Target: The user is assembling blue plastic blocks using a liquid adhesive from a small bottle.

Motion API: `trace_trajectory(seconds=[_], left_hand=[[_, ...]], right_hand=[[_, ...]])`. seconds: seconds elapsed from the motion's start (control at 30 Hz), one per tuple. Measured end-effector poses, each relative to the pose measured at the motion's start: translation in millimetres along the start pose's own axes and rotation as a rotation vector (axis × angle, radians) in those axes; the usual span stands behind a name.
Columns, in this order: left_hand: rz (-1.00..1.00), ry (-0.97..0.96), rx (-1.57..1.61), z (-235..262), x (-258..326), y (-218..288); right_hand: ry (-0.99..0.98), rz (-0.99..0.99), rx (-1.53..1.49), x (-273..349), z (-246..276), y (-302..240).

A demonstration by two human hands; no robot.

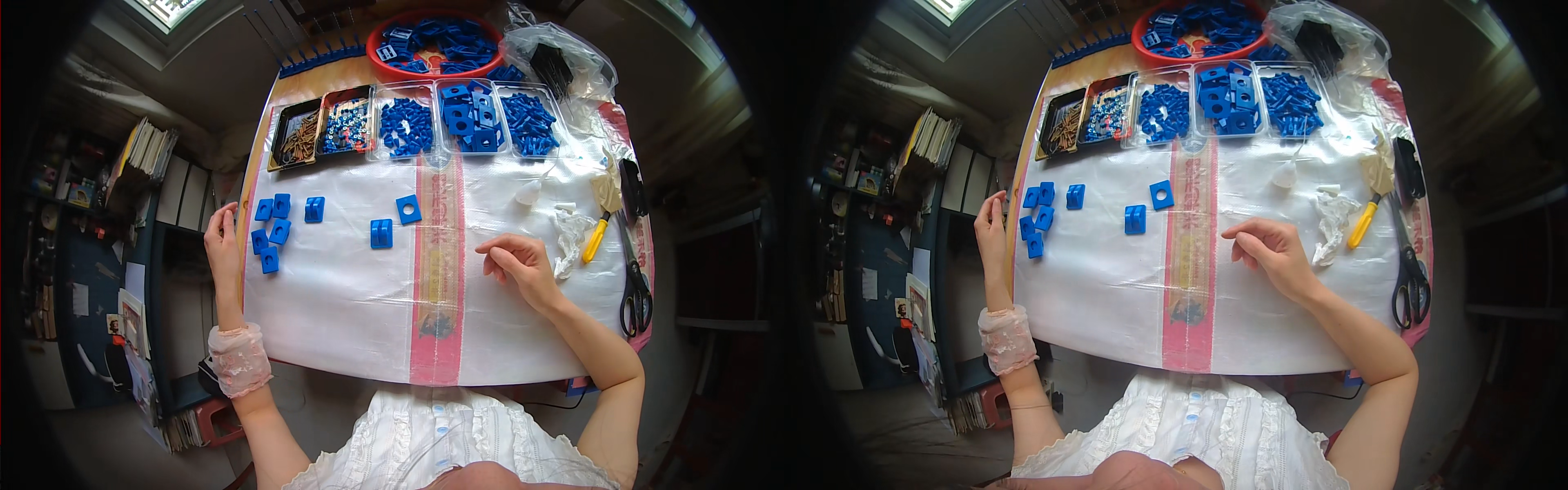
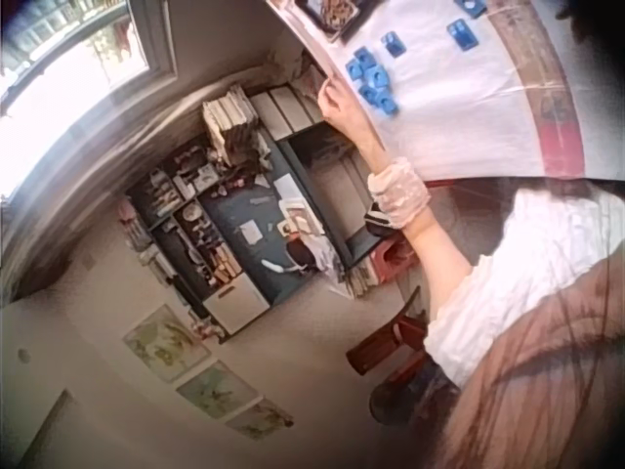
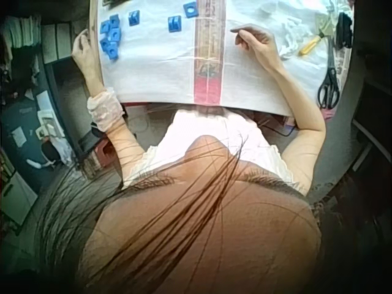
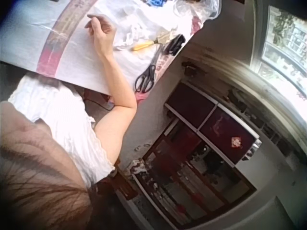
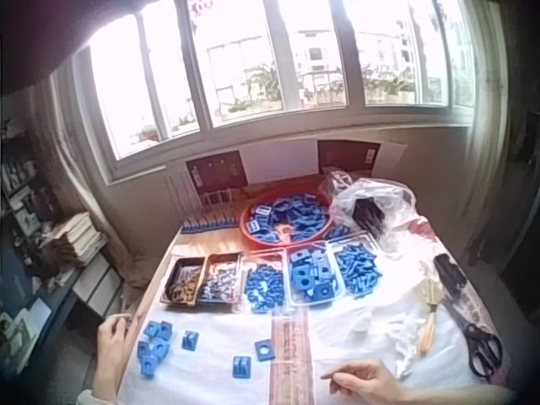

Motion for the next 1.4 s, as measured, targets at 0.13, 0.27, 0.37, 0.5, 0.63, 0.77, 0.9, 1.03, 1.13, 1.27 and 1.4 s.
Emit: trace_trajectory(seconds=[0.13, 0.27, 0.37, 0.5, 0.63, 0.77, 0.9, 1.03, 1.13, 1.27, 1.4], left_hand=[[-0.186, -0.049, -0.238, -12.3, 22.7, 27.1], [-0.468, -0.234, -0.330, -53.4, 58.0, 80.8], [-0.563, -0.238, -0.368, -84.6, 71.2, 95.1], [-0.549, -0.223, -0.448, -107.3, 77.8, 92.2], [-0.522, -0.285, -0.382, -117.5, 99.3, 101.1], [-0.396, -0.439, -0.216, -121.9, 125.6, 113.6], [-0.369, -0.422, -0.143, -101.7, 125.3, 124.7], [-0.438, 0.037, -0.218, -37.7, 61.7, 102.8], [-0.057, 0.034, 0.168, -7.9, 11.8, -4.7], [0.146, -0.109, 0.471, -22.6, 3.4, -58.0], [0.097, -0.239, 0.560, -44.5, 3.5, -53.9]], right_hand=[[0.019, -0.007, 0.024, 1.1, 0.8, -0.4], [0.020, -0.007, 0.020, 1.2, 1.6, 1.0], [0.017, -0.001, 0.018, 1.2, 1.3, -0.5], [0.015, 0.011, 0.020, 0.0, -0.8, -1.1], [0.012, 0.008, 0.009, 0.3, -1.2, -2.3], [0.017, -0.001, 0.013, 0.9, 0.1, -0.3], [0.021, -0.003, 0.017, 1.9, 2.3, 1.3], [0.016, -0.025, 0.017, 3.7, 2.1, 0.5], [0.002, -0.005, -0.001, 1.6, -1.4, -0.4], [0.001, -0.020, 0.025, 1.7, -2.5, 0.1], [0.005, -0.020, 0.042, 2.9, -1.0, 1.3]])
Point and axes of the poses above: each hand's wrist, its own x-axis away from the middle knuckle, its own z-axis out of the back of the hand, y = z × x, the point moved 8 cm from there along -x, towards the middle knuckle, and after that the axes turned 8 degrees about z, right-handed, at the moved point
